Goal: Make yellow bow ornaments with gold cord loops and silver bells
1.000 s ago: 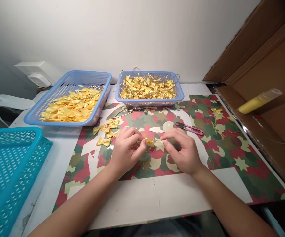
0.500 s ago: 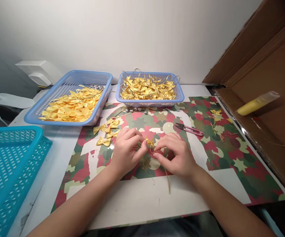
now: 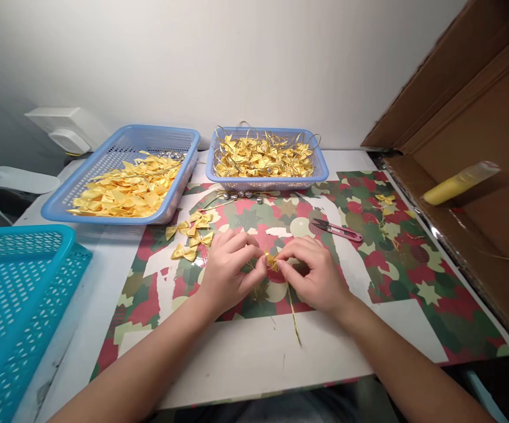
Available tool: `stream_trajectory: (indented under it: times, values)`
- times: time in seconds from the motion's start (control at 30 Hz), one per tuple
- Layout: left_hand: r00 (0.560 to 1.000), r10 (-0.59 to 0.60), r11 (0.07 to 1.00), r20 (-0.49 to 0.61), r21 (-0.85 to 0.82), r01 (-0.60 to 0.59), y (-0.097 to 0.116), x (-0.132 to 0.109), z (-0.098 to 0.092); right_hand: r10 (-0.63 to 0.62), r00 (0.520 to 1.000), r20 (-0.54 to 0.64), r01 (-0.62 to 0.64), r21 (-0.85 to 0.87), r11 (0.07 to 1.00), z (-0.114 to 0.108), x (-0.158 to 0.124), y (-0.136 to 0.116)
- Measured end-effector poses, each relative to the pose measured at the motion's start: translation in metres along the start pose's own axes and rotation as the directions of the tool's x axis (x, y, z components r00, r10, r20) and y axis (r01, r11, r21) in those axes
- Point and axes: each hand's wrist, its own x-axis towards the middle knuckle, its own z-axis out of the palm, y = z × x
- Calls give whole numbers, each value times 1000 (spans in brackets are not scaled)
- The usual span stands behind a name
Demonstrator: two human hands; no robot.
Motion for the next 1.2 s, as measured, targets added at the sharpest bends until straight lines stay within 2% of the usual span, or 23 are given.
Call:
stream_trajectory:
  times: [0.13,0.3,0.4,0.5,0.57,0.67,0.77,0.9,1.07,1.2]
  values:
    - [999,-30,999,-12,26,31,0,0,1,21,998,-59,-16,79,997,0,0,0]
    - [998,-50,998,-33,40,52,-3,0,3,155,988,1,-151,244,958,-3,0,-2]
    - [996,-73,996,-46,57,75,-4,0,3,291,941,175,-339,425,839,-8,1,-1]
    - [995,-86,994,-57,69,90,-5,1,3,343,849,402,-523,547,654,-13,2,1]
    - [995,-83,994,-60,70,87,-5,1,3,325,812,484,-575,571,587,-15,3,2]
    - [995,-75,994,-62,76,79,-4,1,2,286,800,528,-586,583,562,-17,3,3]
    - [995,-76,994,-63,77,81,-4,1,2,292,807,513,-577,582,573,-16,3,2]
    - [994,-95,994,-56,44,97,-4,1,2,306,853,422,-514,585,627,-14,2,1]
    - [993,-114,993,22,-41,115,-4,0,1,295,927,232,-375,556,741,-13,2,0]
    - [993,-74,995,93,-54,79,-2,1,1,292,938,187,-347,553,758,-9,2,0]
